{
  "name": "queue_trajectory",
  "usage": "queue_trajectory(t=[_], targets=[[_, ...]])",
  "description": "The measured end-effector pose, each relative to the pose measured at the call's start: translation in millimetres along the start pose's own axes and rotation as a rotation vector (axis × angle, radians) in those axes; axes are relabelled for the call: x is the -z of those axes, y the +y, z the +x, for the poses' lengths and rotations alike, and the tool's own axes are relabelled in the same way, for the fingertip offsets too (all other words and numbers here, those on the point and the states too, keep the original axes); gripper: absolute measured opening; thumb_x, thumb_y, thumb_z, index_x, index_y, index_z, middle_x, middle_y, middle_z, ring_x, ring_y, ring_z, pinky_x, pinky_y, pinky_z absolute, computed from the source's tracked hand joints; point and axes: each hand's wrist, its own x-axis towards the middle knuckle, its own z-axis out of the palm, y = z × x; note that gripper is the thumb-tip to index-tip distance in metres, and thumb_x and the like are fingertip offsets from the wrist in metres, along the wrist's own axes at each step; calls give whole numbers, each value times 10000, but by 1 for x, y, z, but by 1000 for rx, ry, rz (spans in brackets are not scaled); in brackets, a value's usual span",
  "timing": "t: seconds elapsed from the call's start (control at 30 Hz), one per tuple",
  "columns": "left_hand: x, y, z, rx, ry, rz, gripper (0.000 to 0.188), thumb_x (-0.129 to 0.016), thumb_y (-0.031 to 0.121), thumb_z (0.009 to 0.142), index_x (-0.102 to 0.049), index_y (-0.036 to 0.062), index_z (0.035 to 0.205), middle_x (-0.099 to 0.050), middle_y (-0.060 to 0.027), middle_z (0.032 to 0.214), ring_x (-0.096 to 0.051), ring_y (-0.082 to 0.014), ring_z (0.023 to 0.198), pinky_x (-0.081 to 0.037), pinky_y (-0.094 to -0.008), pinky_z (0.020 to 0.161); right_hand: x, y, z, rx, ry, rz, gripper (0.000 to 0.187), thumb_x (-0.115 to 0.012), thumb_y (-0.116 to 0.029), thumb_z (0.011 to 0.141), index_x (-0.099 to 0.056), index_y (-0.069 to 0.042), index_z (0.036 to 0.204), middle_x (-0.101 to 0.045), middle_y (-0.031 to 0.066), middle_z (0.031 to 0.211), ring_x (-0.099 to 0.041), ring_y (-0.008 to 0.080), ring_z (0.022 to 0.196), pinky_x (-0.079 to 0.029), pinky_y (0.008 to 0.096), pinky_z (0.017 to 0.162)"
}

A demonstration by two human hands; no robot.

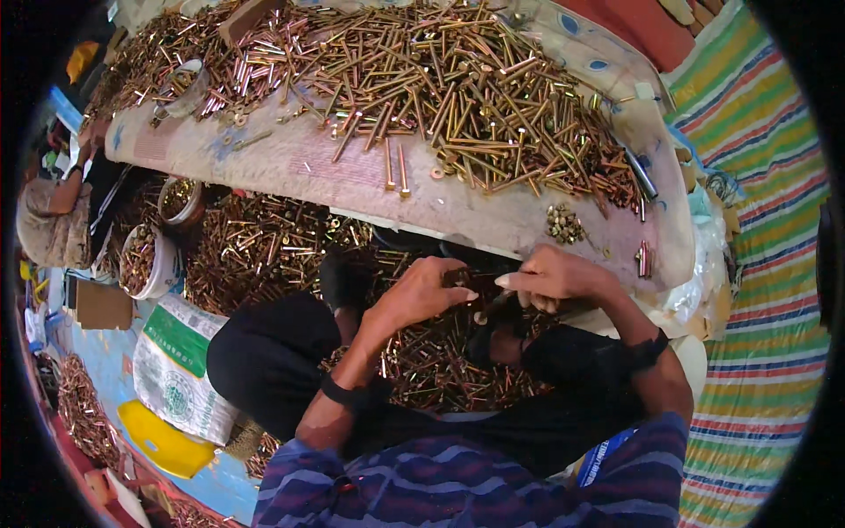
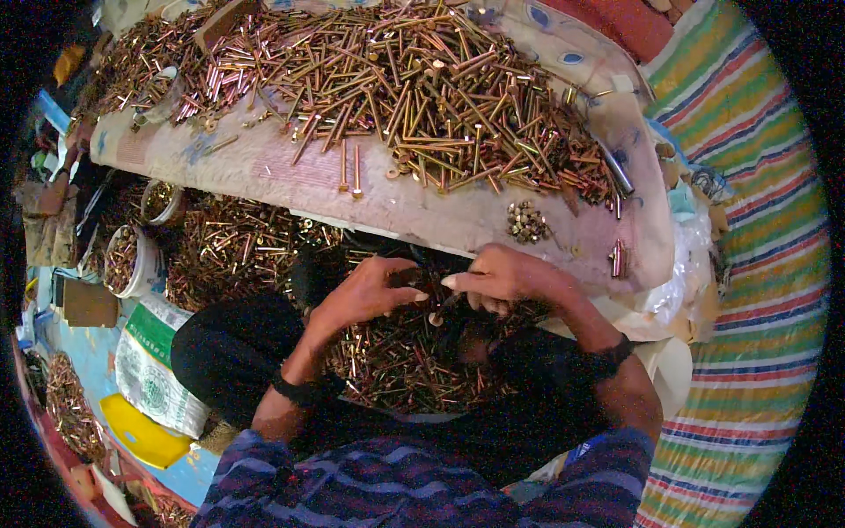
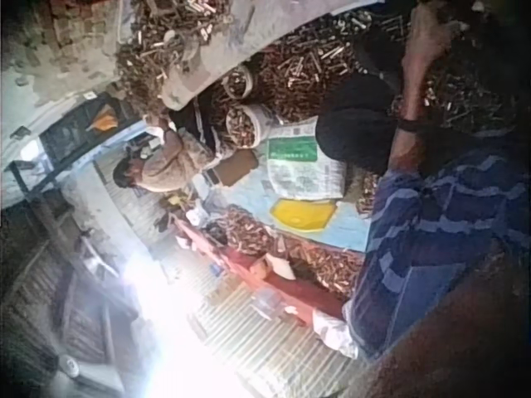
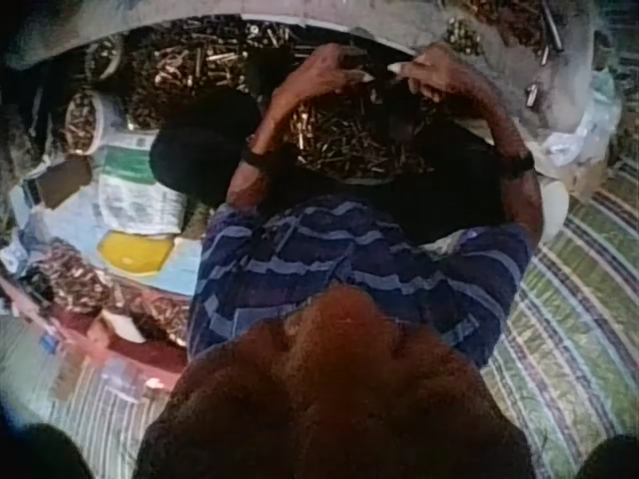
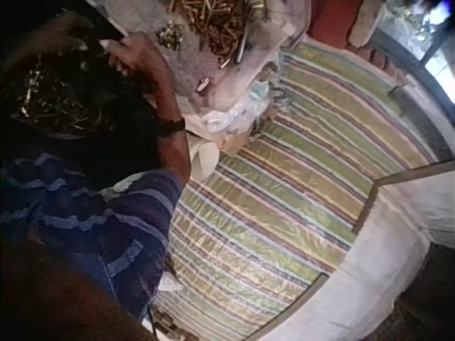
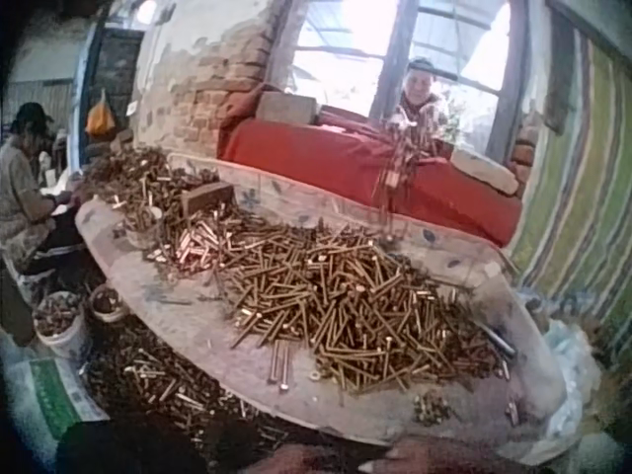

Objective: The person sits on the floor and assembles small brass-colored metal rods with washers and nuts. They pick up a rod, slide a washer and nut onto it, and place the assembled unit on a nearby surface. The process is repeated continuously.

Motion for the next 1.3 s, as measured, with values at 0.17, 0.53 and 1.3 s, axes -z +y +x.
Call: queue_trajectory(t=[0.17, 0.53, 1.3], targets=[[-6, -20, 3, 1, 100, 157, 499, -749, 327, 875, -673, -75, 1160, -696, -292, 1012, -655, -436, 1015, -505, -487, 913, 11, -3, 44, 235, 425, -181, 518, -629, -467, 963, -686, 38, 866, -681, 185, 707, -689, 267, 608, -551, 386, 614], [-8, -34, 11, 41, 141, 122, 415, -694, 260, 928, -667, -65, 1184, -697, -243, 938, -650, -361, 894, -507, -440, 823, 8, -35, 113, 197, 888, -432, 394, -641, -324, 914, -603, 65, 966, -682, 325, 917, -668, 496, 879, -519, 576, 787], [3, -29, 9, 109, 192, -10, 325, -650, 157, 953, -655, -116, 1130, -721, -231, 811, -732, -245, 636, -549, -377, 616, 50, 3, 51, 333, 957, -54, 260, -626, -192, 913, -661, 53, 835, -664, 208, 720, -679, 346, 647, -538, 442, 610]])
